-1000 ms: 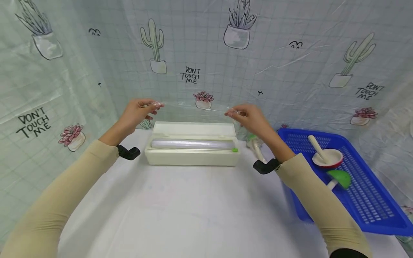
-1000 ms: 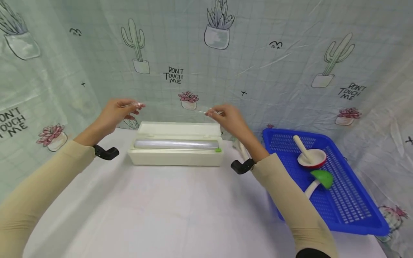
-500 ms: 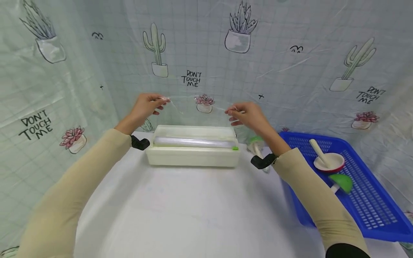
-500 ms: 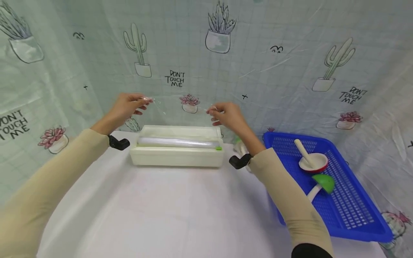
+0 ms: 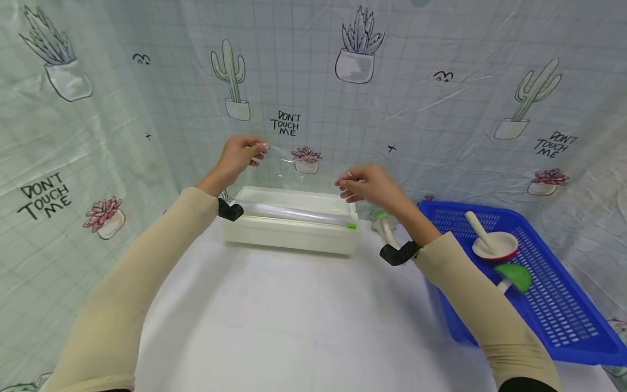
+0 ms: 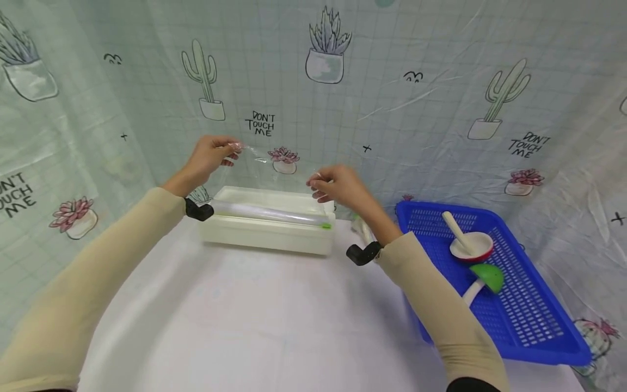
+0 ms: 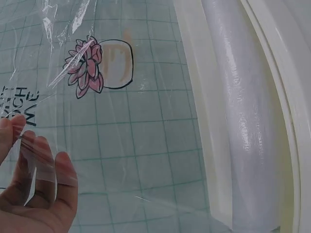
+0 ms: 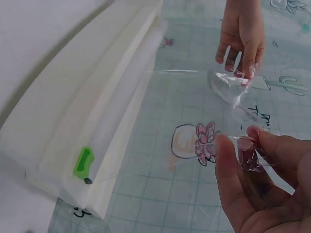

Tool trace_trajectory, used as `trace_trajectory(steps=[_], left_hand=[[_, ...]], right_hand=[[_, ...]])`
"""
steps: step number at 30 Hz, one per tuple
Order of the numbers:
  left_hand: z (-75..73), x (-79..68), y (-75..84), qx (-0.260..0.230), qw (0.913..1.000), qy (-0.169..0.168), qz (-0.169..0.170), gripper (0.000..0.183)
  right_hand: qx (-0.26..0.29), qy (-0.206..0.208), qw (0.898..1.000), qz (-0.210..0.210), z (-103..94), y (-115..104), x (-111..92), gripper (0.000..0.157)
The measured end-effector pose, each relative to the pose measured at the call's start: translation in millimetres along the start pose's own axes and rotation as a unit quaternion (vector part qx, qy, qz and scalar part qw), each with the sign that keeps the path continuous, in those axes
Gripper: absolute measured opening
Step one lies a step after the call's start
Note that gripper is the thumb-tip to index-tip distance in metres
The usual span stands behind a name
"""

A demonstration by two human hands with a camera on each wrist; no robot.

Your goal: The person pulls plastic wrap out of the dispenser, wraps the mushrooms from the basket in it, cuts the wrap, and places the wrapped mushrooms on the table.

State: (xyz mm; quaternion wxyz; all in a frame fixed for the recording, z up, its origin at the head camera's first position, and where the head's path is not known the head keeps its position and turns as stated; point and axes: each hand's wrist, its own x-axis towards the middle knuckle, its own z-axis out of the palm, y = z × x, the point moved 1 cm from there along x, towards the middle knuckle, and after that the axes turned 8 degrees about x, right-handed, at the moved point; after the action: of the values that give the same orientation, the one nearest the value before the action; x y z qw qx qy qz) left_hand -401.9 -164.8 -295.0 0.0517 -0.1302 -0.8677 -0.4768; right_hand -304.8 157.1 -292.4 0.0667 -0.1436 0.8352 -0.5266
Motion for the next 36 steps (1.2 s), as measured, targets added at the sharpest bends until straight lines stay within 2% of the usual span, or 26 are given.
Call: trace_trajectory(steps=[3, 8, 12, 17, 27, 36], left_hand=[[-6.1, -4.1, -1.3, 0.004, 1.0, 0.001, 0.003, 0.033], [-24.4, -17.5, -3.1, 0.019, 0.9998, 0.01, 0.007, 0.035], [-38.5, -29.8, -2.4, 0.035, 0.9993, 0.002, 0.013, 0.035], [-51.1, -40.2, 0.5, 0.045, 0.9989, -0.012, 0.003, 0.035], [-62.0, -49.2, 5.4, 0.047, 0.9988, -0.015, -0.006, 0.033], [-67.0, -55.3, 7.6, 0.051, 0.9986, -0.016, -0.002, 0.029]], right_hand=[[-0.008, 0.017, 1.0, -0.007, -0.9, -1.9, 4.1, 0.028], [-0.009, 0.04, 0.999, -0.018, -5.3, -8.5, 13.7, 0.024], [-0.019, 0.043, 0.999, -0.026, -9.2, -14.7, 16.9, 0.024], [-0.037, 0.048, 0.998, -0.031, -14.6, -18.7, 14.5, 0.025], [-0.06, 0.052, 0.996, -0.049, -18.6, -25.6, 7.8, 0.025], [-0.066, 0.048, 0.995, -0.048, -19.6, -29.1, 4.1, 0.024]])
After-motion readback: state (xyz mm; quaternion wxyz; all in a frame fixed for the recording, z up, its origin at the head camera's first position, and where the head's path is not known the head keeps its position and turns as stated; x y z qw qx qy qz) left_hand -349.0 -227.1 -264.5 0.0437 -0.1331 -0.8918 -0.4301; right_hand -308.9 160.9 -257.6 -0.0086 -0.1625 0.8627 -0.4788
